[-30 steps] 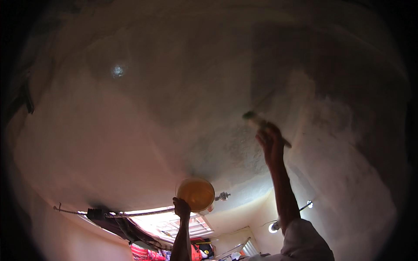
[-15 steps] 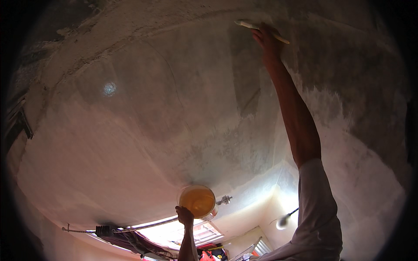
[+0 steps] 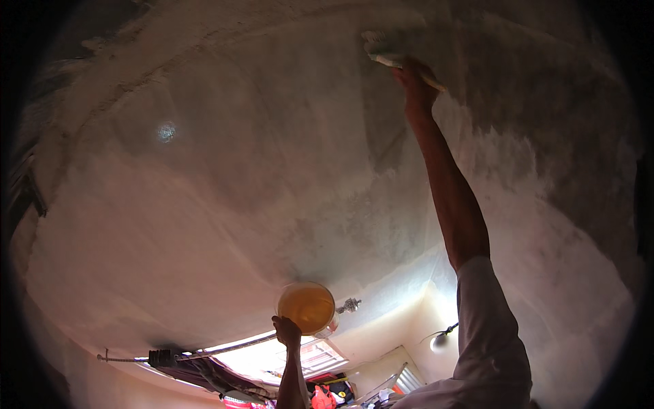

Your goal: The person paints a ceiling using a small brush and a container of paint. They repeatedly dip the brush into the container and apply paint to the ceiling surface in a systematic manner.

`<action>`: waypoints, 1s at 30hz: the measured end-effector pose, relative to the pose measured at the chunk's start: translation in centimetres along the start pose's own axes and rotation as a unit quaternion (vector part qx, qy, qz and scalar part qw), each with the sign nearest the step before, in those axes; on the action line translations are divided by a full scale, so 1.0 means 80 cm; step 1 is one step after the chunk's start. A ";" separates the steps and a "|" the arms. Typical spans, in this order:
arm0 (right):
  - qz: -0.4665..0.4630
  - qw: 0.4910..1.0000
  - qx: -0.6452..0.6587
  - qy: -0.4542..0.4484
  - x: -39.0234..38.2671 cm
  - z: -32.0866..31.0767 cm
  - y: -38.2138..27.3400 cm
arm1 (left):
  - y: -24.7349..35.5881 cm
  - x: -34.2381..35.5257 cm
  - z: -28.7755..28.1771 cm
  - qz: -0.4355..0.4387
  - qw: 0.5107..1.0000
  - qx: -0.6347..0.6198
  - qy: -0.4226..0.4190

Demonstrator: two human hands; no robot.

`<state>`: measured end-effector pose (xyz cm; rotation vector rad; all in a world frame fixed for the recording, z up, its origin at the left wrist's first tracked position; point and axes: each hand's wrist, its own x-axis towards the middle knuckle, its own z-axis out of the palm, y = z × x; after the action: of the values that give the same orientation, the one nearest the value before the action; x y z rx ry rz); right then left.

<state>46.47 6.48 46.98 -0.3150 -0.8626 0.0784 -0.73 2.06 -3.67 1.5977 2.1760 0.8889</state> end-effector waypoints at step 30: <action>-0.191 0.905 -0.354 -0.140 0.136 0.058 -0.037 | 0.014 -0.005 -0.011 -0.014 1.000 -0.016 -0.001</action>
<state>49.88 6.86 58.70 -0.8227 -1.2100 -0.5839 -0.25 1.61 -2.29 1.5490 2.1659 0.9077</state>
